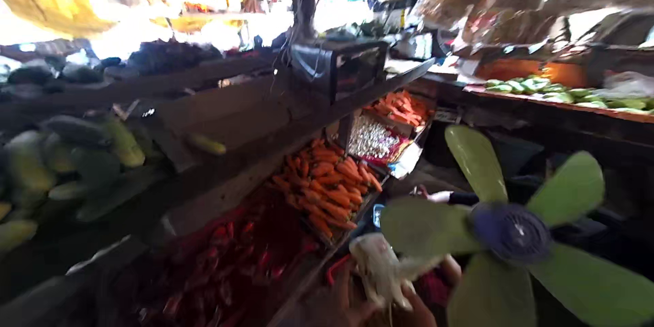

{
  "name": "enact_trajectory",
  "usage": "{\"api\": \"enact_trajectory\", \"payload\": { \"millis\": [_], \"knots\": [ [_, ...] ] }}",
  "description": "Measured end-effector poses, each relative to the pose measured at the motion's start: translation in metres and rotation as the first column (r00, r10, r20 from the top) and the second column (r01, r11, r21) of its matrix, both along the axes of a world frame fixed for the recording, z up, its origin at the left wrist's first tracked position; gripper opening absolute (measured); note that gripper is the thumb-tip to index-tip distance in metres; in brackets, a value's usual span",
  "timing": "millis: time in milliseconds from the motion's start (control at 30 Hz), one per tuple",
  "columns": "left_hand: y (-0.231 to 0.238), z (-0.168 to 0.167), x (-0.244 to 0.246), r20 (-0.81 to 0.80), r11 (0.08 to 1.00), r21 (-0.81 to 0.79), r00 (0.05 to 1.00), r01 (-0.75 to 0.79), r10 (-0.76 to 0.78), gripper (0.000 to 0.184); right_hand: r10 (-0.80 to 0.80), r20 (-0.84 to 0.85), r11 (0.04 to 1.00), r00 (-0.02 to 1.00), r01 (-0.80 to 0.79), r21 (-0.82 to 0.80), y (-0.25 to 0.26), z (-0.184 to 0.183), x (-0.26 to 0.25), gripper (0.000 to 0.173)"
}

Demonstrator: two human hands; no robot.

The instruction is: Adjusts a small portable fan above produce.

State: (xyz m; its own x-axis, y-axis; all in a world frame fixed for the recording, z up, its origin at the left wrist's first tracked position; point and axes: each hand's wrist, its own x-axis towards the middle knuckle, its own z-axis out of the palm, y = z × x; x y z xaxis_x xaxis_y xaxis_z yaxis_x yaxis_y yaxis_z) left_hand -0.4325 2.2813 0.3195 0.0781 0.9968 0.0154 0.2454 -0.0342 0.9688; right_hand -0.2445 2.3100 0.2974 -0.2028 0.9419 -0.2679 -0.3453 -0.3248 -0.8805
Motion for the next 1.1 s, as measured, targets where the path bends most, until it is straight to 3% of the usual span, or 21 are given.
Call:
{"api": "enact_trajectory", "payload": {
  "millis": [100,200,300,500,667,767,833,933,1033,1100],
  "knots": [
    [0.002,-0.023,-0.032,0.074,0.979,0.066,0.980,-0.191,0.186,0.089,0.079,-0.057,0.996,0.995,-0.082,-0.036,0.025,-0.002,-0.060,0.035],
    [0.009,-0.030,-0.072,0.190,0.934,-0.019,0.916,-0.356,0.353,0.068,0.188,-0.075,0.981,0.979,-0.191,-0.035,0.036,0.003,-0.116,0.034],
    [0.004,-0.040,-0.116,0.219,0.919,-0.116,0.893,-0.376,0.393,0.056,0.285,-0.031,0.958,0.958,-0.285,-0.010,0.034,0.004,-0.163,0.034],
    [-0.019,-0.049,-0.191,-0.047,0.885,-0.105,0.891,-0.454,0.452,0.040,0.336,0.062,0.940,0.940,-0.331,-0.078,0.032,-0.007,-0.237,0.041],
    [-0.044,-0.068,-0.274,-0.196,0.729,-0.089,0.730,-0.679,0.655,0.037,0.356,0.028,0.934,0.934,-0.355,-0.033,0.040,-0.006,-0.266,0.044],
    [-0.043,-0.107,-0.325,-0.278,0.663,-0.125,0.667,-0.738,0.691,0.041,0.371,0.016,0.929,0.929,-0.371,-0.018,0.046,-0.007,-0.269,0.048],
    [-0.043,-0.136,-0.349,-0.335,0.638,-0.166,0.652,-0.752,0.681,0.048,0.355,0.008,0.934,0.935,-0.355,-0.043,0.051,-0.005,-0.268,0.050],
    [-0.054,-0.164,-0.360,-0.367,0.687,-0.173,0.694,-0.705,0.620,0.052,0.309,0.034,0.949,0.950,-0.306,-0.074,0.056,-0.010,-0.255,0.048],
    [-0.058,-0.149,-0.349,-0.593,0.793,-0.187,0.710,-0.580,0.380,0.057,0.312,0.064,0.949,0.948,-0.307,-0.068,0.063,-0.013,-0.234,0.044],
    [-0.053,-0.124,-0.334,-0.769,0.847,-0.217,0.620,-0.486,0.159,0.047,0.326,0.077,0.944,0.942,-0.321,-0.071,0.063,-0.012,-0.214,0.041]
  ]
}}
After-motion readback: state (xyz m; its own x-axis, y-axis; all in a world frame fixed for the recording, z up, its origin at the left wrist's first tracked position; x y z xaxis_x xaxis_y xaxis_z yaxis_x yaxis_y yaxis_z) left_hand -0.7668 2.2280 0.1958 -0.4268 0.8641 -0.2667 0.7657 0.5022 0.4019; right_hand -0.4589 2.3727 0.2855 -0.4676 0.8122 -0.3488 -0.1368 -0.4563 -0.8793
